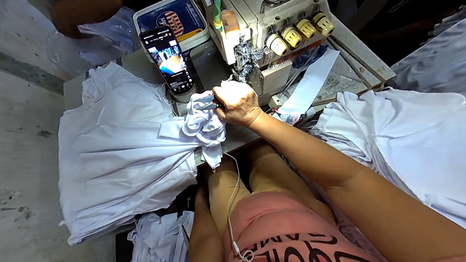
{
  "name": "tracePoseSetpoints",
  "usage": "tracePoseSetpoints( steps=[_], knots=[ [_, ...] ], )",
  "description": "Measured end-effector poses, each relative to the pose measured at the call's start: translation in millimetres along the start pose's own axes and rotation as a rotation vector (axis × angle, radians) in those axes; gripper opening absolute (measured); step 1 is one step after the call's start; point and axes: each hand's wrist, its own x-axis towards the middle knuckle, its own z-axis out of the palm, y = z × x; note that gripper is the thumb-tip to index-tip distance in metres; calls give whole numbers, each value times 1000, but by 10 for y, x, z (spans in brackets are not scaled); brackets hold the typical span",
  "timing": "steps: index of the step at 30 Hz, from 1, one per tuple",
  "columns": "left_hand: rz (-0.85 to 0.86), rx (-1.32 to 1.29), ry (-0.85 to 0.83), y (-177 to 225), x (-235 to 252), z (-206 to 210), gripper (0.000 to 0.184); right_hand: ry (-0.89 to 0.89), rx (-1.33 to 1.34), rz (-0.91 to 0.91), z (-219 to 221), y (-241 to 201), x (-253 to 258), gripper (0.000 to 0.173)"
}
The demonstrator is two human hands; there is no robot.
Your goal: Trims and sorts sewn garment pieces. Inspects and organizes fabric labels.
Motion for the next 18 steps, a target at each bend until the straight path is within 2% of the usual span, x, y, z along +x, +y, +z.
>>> tracePoseSetpoints(
  steps=[2, 5, 11, 18],
  knots=[
    [60, 9, 2, -117, 175, -13, 33, 1, 1, 0, 1, -4, -1, 20],
    [143, 225, -63, 6, -6, -7, 34, -3, 11, 3, -4, -3, 3, 20],
    [168, 76, -168, 231, -65, 105, 40, 4, 18, 7, 0, -1, 0, 20],
    [394, 537, -21, 414, -21, 278, 43, 9, 27, 11, -2, -5, 8, 20]
  ],
)
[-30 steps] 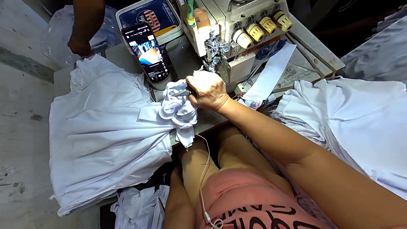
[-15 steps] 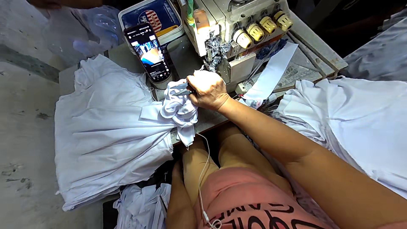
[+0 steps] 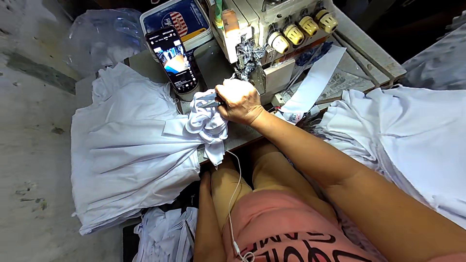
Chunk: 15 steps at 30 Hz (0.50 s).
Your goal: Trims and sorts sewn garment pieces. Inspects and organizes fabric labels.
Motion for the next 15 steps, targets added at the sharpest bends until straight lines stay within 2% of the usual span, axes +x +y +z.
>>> tracePoseSetpoints(
  steps=[2, 4, 7, 9, 11, 15],
  knots=[
    [28, 128, 0, 76, -2, -13, 44, 2, -7, 3, 3, -2, -6, 20],
    [78, 134, 14, 132, -8, -13, 44, 1, -7, 8, 1, -7, -8, 20],
    [121, 378, -75, 310, -14, -43, 47, 6, -8, 14, 1, -15, -12, 20],
    [179, 583, -141, 275, 149, 18, 53, 11, -11, 10, 5, -11, -12, 19],
    [248, 630, -145, 251, 238, 127, 60, 9, -12, 15, 5, -9, -13, 19],
    [248, 820, -144, 566, 26, 301, 54, -13, -12, 31, -1, -16, -3, 20]
  ],
)
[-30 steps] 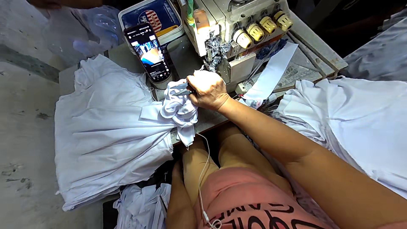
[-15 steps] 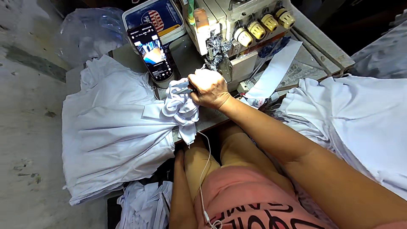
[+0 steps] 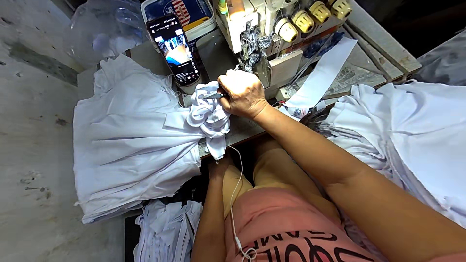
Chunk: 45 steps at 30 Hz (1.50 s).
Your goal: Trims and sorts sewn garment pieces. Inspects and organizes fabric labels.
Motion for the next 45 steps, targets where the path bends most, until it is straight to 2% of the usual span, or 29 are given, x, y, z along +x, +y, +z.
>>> tracePoseSetpoints(
  steps=[2, 5, 12, 17, 20, 22, 24, 27, 29, 30, 32, 35, 37, 40, 43, 45],
  knots=[
    [8, 71, -21, 69, -19, -21, 52, -11, 2, 8, -3, 2, 2, 21],
    [37, 46, 19, -54, 74, 82, 49, -18, 0, 30, -6, -8, 6, 21],
    [0, 24, 38, -297, 230, 216, 59, -49, 10, 58, -12, -14, 21, 22],
    [-9, 41, 53, -331, 209, 227, 63, -253, 254, 238, -189, 31, 146, 24],
    [-37, 116, -12, -197, -37, 15, 66, -358, 410, 392, -304, 94, 278, 26],
    [-10, 135, -35, -124, -267, -121, 61, -404, 433, 424, -335, 108, 325, 26],
    [38, 113, -147, -83, -502, -257, 58, -481, 434, 451, -371, 105, 369, 27],
    [152, -8, -403, -109, -812, -515, 51, -587, 421, 479, -395, 104, 440, 26],
    [304, -195, -470, -157, -1011, -742, 43, -658, 397, 478, -415, 96, 488, 26],
    [397, -305, -409, -185, -1115, -848, 38, -701, 378, 476, -448, 76, 509, 25],
    [595, -495, -96, -231, -1245, -982, 30, -732, 337, 468, -539, -3, 494, 25],
    [742, -560, 390, -144, -1221, -1220, 23, -472, 335, 444, -582, -133, 217, 19],
    [773, -523, 621, -38, -1126, -1386, 19, -390, 344, 514, -602, -189, 65, 17],
    [867, -427, 767, 207, -911, -1613, 23, -353, 382, 616, -627, -214, -41, 17],
    [897, -268, 763, 482, -713, -1700, 43, -313, 421, 647, -634, -227, -92, 20],
    [883, -183, 779, 586, -616, -1663, 43, -256, 423, 654, -640, -245, -154, 23]
  ],
)
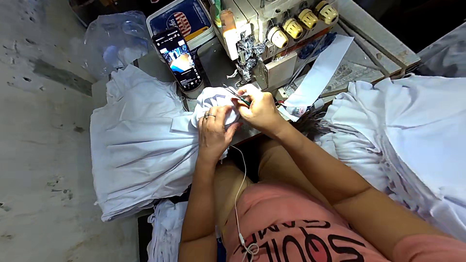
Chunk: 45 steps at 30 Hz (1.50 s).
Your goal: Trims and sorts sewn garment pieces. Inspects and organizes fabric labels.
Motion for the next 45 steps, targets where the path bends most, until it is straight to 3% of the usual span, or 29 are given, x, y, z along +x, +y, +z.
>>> tracePoseSetpoints(
  steps=[4, 9, 22, 32, 35, 41, 45],
  knots=[
    [30, -11, 99, -24, -53, 99, 29, 77, 44, 78, -1, 101, -161, 21],
    [73, -71, 108, -48, -189, 105, 18, -6, 332, 157, 78, 206, -259, 21],
    [224, 4, -6, -71, -235, 55, 19, 31, 426, 136, 127, 153, -290, 12],
    [118, 317, -237, -609, -215, -738, 32, 209, 384, 96, 8, 210, -259, 12],
    [188, 312, -285, -599, -197, -925, 34, 226, 424, 114, 25, 212, -263, 10],
    [273, 352, -215, -371, -158, -1176, 25, 245, 490, 101, -41, 186, -252, 6],
    [309, 384, -200, -196, -148, -1256, 31, 240, 503, 87, -111, 161, -235, 5]
  ],
)
